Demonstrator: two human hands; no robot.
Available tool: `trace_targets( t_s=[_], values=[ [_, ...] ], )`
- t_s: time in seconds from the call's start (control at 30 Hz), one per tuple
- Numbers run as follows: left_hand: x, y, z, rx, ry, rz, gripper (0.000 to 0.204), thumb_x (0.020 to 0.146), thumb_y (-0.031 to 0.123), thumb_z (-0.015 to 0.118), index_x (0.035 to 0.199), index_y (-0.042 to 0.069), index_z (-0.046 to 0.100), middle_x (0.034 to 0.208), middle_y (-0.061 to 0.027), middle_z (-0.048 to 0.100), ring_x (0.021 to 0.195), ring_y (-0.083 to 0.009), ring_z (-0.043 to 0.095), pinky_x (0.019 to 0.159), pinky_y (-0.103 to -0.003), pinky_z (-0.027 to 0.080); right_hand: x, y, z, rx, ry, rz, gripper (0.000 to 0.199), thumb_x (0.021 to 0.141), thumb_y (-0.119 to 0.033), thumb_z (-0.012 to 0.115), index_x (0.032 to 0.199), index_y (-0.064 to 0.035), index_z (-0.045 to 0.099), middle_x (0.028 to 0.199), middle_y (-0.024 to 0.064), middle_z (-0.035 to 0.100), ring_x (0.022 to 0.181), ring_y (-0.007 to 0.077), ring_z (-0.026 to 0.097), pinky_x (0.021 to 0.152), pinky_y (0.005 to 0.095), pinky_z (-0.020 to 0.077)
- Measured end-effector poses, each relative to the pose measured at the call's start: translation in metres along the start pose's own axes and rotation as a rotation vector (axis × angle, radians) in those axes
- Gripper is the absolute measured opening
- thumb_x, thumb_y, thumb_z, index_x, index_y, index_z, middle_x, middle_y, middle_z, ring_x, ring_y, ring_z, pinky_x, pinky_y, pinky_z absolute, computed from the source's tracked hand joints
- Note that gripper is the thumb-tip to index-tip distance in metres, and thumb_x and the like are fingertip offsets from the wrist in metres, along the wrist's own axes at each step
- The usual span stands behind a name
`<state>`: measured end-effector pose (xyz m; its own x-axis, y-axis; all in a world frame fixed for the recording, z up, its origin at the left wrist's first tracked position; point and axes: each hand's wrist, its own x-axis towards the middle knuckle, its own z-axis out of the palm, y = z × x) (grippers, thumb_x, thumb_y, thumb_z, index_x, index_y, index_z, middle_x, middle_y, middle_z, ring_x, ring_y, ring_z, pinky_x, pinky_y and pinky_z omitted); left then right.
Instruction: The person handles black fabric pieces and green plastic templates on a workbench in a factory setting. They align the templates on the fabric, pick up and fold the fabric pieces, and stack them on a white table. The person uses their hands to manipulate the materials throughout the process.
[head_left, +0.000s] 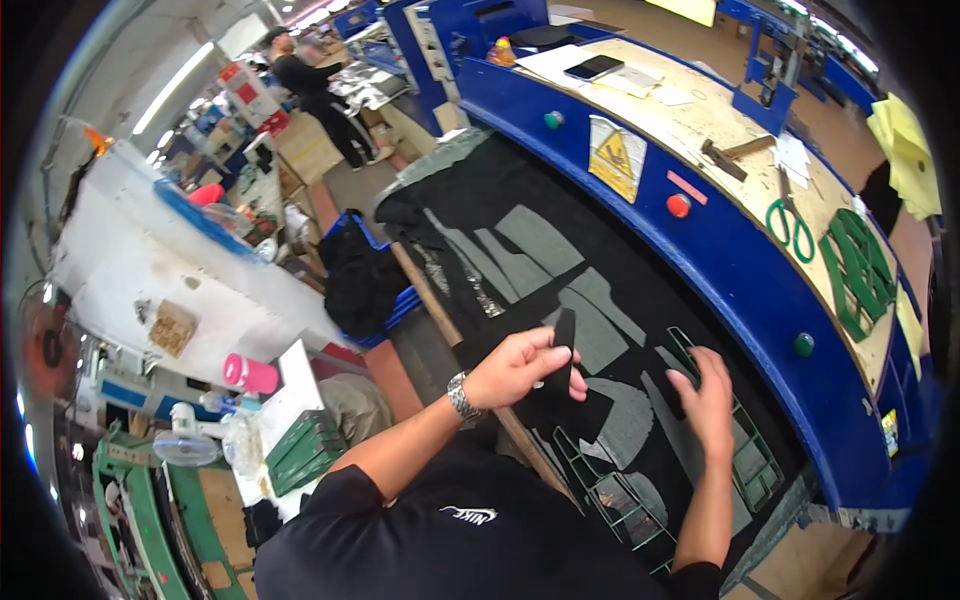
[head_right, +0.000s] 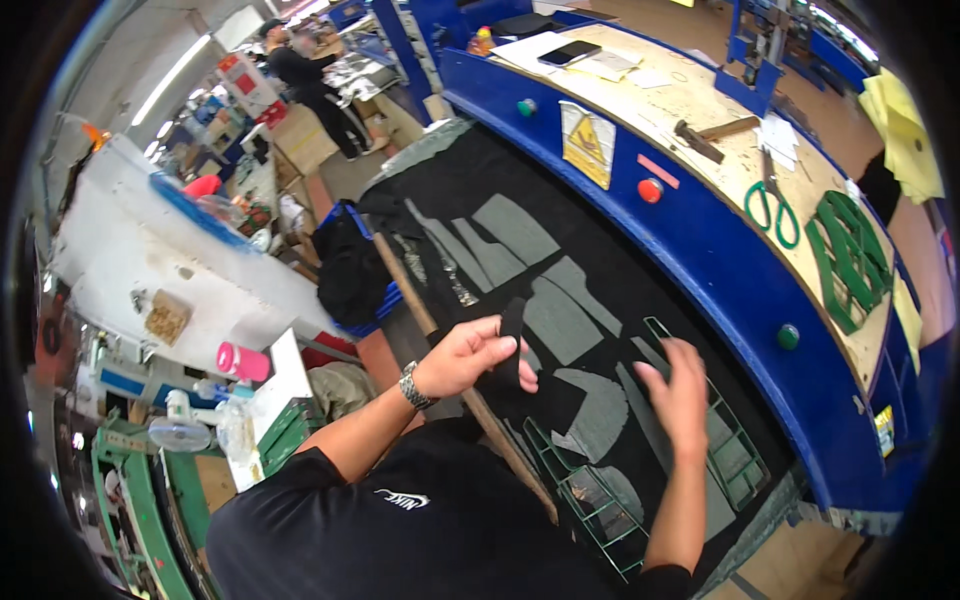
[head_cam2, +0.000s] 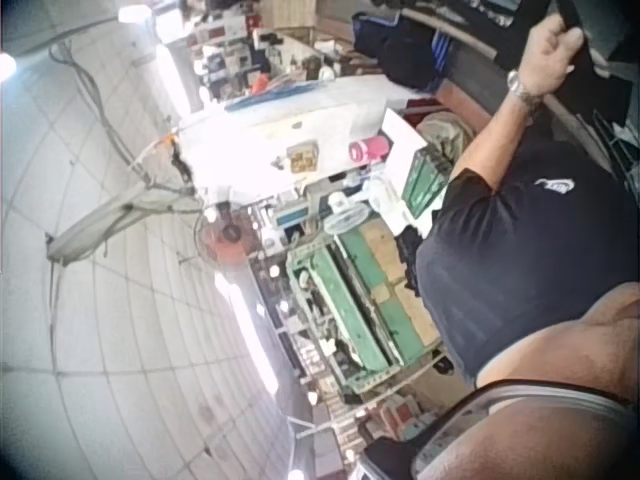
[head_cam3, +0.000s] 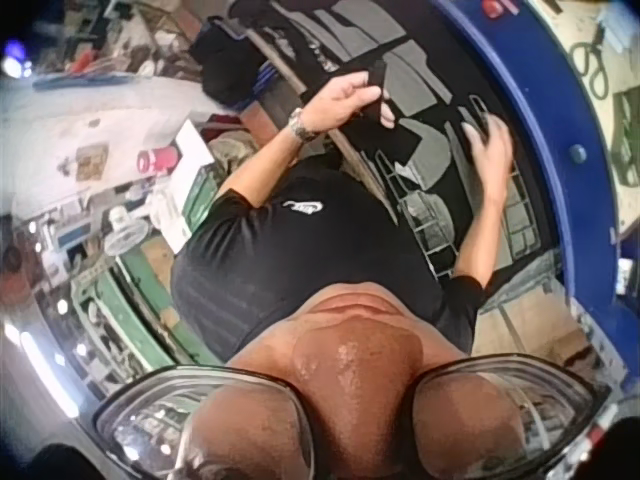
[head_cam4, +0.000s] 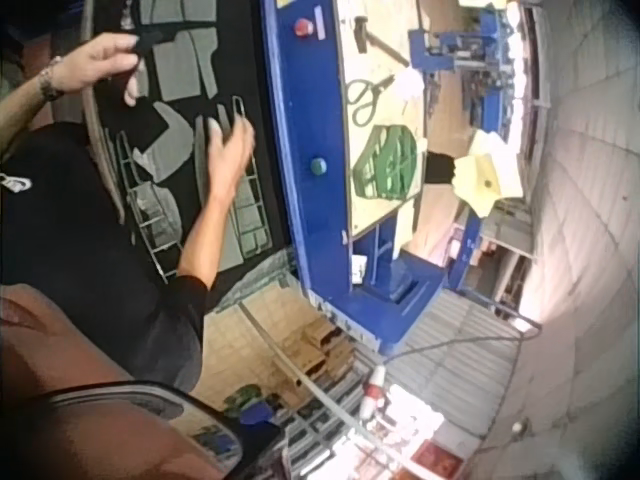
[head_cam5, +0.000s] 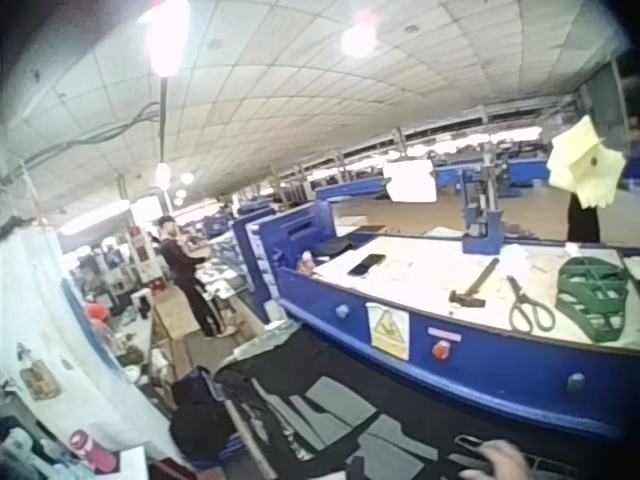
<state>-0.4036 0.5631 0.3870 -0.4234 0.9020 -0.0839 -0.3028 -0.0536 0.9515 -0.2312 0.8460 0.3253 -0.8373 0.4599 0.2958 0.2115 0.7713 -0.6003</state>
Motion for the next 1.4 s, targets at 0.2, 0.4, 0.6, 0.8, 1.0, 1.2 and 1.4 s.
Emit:
trace_targets(
  t_s=[0.2,0.4,0.6,0.8,1.0,1.2,1.4],
  values=[
    [0.021,0.01,-0.012,0.079,-0.258,0.177,0.021,0.106,0.015,0.053,0.111,-0.004,0.06,0.093,-0.0109,0.072,0.083,-0.017,0.073,0.073,-0.029,0.059,0.05,-0.149,0.01,0.746,-0.324,-0.115,0.025,0.085,-0.01,0.078,0.104,0.0045,0.07,0.091,0.0078,0.067,0.073,0.01,0.063,0.066,0.0247,0.052],
    [0.012,0.017,-0.073,-0.003,-0.398,0.085,0.018,0.101,0.011,0.063,0.109,-0.005,0.063,0.088,-0.0108,0.074,0.083,-0.0174,0.074,0.075,-0.029,0.059,0.084,-0.217,0.026,0.403,-0.002,-0.196,0.005,0.085,-0.002,0.075,0.084,0.0023,0.073,0.076,0.0043,0.064,0.07,0.0096,0.059,0.058,0.0232,0.0428],
    [-0.01,0.001,-0.164,0.336,-0.526,-0.07,0.033,0.085,0.016,0.082,0.109,-0.002,0.07,0.096,-0.0076,0.076,0.088,-0.011,0.069,0.082,-0.029,0.055,0.134,-0.195,0.035,0.302,0.306,0.333,0.012,0.089,-0.01,0.075,0.09,0.0023,0.073,0.071,-0.002,0.062,0.059,0.005,0.054,0.053,0.0216,0.0405],
    [-0.048,-0.069,-0.262,-0.038,-0.386,-0.33,0.046,0.087,0.004,0.077,0.129,-0.006,0.06,0.122,-0.0077,0.069,0.108,-0.0113,0.063,0.098,-0.029,0.051,0.161,-0.092,0.128,0.423,0.023,0.558,0.017,0.093,-0.015,0.073,0.09,0.0014,0.07,0.077,0.003,0.067,0.065,0.0086,0.063,0.061,0.0236,0.055],
    [-0.074,-0.084,-0.299,-0.044,-0.206,-0.508,0.039,0.089,0.005,0.076,0.124,-0.005,0.064,0.117,-0.0051,0.07,0.104,-0.0102,0.064,0.095,-0.029,0.052,0.203,-0.016,0.218,0.4,-0.214,0.583,0.012,0.094,-0.011,0.071,0.089,-0.0003,0.07,0.073,0.0028,0.066,0.066,0.0094,0.065,0.061,0.0272,0.0554],
    [-0.089,-0.112,-0.299,-0.08,-0.08,-0.562,0.034,0.09,0.01,0.077,0.12,-0.002,0.067,0.115,-0.0055,0.072,0.101,-0.0099,0.065,0.091,-0.029,0.053,0.228,0.0,0.246,0.282,-0.186,0.65,0.016,0.083,-0.013,0.082,0.08,-0.0035,0.07,0.066,-0.0004,0.064,0.057,0.0072,0.057,0.053,0.0269,0.0471],
    [-0.084,-0.122,-0.285,-0.109,-0.075,-0.645,0.028,0.09,0.011,0.077,0.114,-0.001,0.071,0.109,-0.0045,0.074,0.096,-0.0094,0.066,0.087,-0.028,0.054,0.233,0.009,0.255,0.146,-0.168,0.683,0.018,0.082,-0.015,0.084,0.081,-0.0026,0.071,0.067,0.0013,0.067,0.059,0.007,0.06,0.057,0.0277,0.0494]
  ],
)
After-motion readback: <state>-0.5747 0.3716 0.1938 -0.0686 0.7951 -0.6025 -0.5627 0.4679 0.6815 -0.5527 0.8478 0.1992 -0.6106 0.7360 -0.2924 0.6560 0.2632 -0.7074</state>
